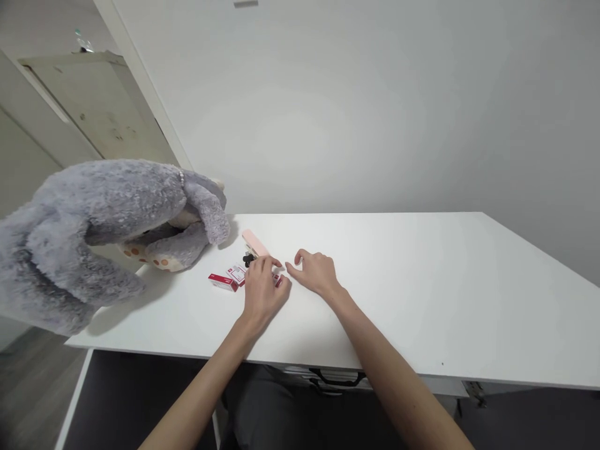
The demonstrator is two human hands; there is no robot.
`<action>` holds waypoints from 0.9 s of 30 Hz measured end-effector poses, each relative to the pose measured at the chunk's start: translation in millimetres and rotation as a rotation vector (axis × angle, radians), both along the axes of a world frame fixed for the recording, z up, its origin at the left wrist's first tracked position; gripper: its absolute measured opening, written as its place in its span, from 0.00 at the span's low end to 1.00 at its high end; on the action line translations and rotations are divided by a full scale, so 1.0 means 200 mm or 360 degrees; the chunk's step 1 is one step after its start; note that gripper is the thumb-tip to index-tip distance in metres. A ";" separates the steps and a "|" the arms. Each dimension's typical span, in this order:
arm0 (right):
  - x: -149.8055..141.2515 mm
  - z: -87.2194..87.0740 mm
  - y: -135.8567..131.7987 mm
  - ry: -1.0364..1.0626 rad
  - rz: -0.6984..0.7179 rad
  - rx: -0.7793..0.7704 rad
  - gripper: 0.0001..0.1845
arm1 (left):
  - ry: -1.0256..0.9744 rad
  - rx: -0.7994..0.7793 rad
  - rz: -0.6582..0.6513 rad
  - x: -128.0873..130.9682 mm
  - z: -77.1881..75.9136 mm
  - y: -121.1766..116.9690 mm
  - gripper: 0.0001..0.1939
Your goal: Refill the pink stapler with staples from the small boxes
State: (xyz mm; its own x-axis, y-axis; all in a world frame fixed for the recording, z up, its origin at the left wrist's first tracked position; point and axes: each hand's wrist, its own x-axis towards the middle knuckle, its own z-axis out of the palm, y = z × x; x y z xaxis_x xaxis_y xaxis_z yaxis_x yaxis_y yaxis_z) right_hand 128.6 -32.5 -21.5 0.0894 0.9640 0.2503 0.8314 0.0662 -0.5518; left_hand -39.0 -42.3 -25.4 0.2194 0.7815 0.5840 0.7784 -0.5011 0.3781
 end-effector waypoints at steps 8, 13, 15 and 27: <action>0.01 -0.02 -0.01 -0.0085 0.0323 0.0044 0.06 | -0.0004 -0.0023 -0.0162 -0.02 -0.03 0.01 0.16; 0.02 -0.03 0.00 0.0055 0.0294 0.0057 0.07 | -0.0295 -0.0031 -0.0273 -0.01 -0.01 0.00 0.12; 0.02 -0.02 0.00 0.0193 0.0278 0.0048 0.08 | -0.0434 -0.0066 -0.0296 0.00 0.00 -0.01 0.11; 0.04 -0.03 0.02 0.0433 0.0178 0.0081 0.08 | -0.0673 -0.0225 -0.0339 0.02 0.02 -0.02 0.11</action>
